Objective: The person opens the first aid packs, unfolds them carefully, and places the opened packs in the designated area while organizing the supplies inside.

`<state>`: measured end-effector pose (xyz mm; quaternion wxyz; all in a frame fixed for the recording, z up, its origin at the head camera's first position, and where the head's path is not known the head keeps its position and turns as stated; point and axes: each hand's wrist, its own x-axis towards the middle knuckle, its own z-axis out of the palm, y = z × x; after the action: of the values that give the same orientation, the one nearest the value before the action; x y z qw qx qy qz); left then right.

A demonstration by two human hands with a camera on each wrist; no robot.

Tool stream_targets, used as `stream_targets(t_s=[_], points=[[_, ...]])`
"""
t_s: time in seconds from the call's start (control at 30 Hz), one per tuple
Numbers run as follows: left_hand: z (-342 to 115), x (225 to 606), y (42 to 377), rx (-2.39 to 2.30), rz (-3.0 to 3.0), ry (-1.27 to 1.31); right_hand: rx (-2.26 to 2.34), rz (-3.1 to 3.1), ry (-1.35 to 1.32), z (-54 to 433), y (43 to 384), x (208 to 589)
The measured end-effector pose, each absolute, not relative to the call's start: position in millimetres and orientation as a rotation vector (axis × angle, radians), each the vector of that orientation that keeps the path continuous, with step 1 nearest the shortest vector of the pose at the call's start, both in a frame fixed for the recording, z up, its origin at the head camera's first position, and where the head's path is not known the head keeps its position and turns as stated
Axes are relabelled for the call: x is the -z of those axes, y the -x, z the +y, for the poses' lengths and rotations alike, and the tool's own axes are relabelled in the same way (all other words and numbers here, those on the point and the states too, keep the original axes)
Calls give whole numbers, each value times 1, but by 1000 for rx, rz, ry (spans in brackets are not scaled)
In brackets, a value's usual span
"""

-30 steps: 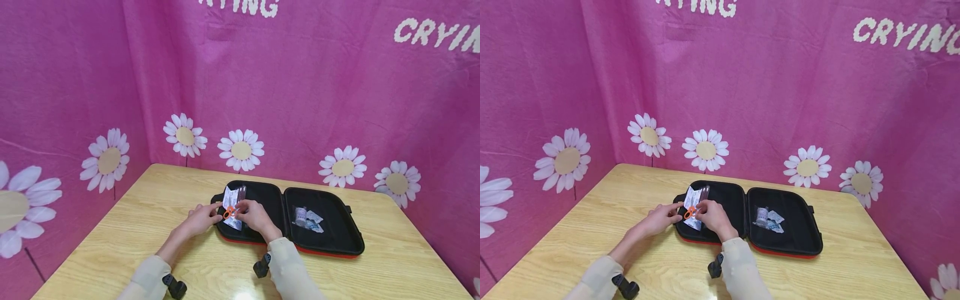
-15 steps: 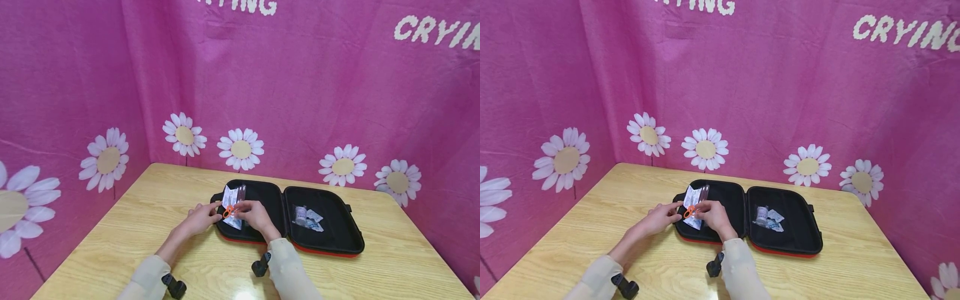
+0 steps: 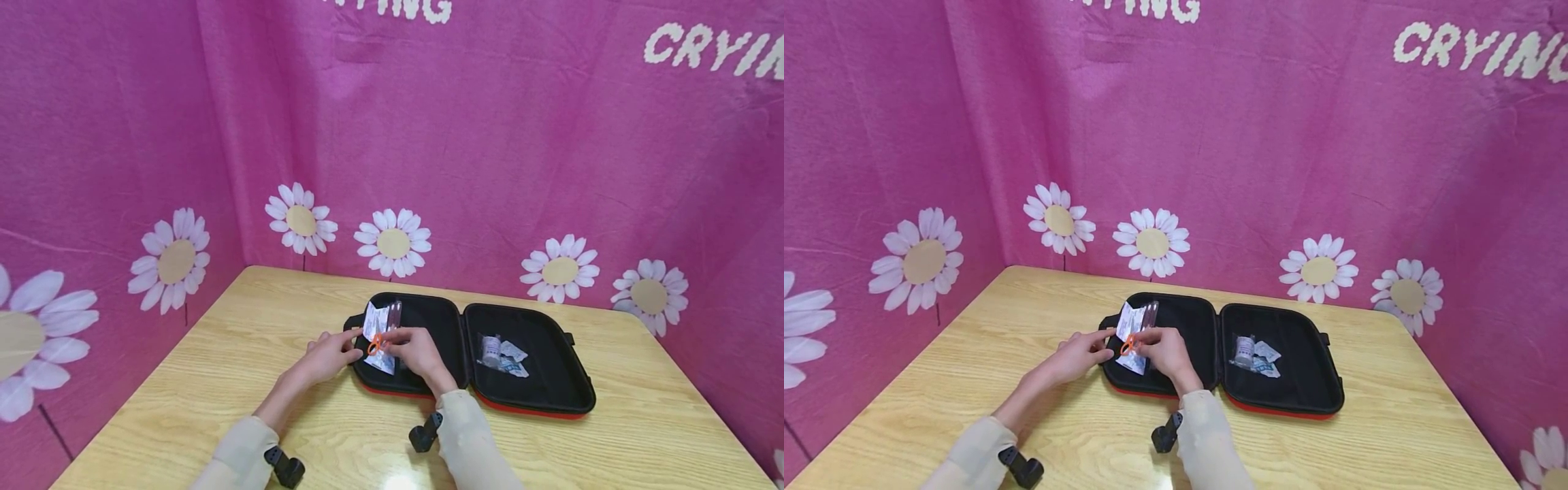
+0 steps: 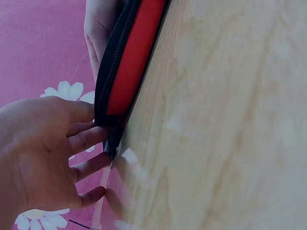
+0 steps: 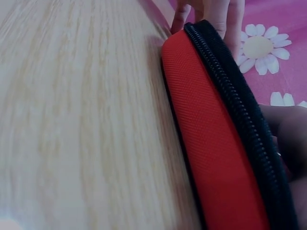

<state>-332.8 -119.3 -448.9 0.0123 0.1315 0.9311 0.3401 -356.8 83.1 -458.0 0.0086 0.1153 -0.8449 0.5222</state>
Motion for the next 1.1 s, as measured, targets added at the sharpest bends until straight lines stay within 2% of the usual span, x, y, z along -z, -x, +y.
stream_targets(t_s=[0.33,0.7,1.1], points=[[-118,448,330,-1075,2900,-403,-1828,-2497,-304,98,352,451],[-117,448,333,-1061,2902,-396,-1793,-2386,-235,129,344,425],[-118,446,331,-1056,2901,-402,-1795,-2348,-112,172,330,414]])
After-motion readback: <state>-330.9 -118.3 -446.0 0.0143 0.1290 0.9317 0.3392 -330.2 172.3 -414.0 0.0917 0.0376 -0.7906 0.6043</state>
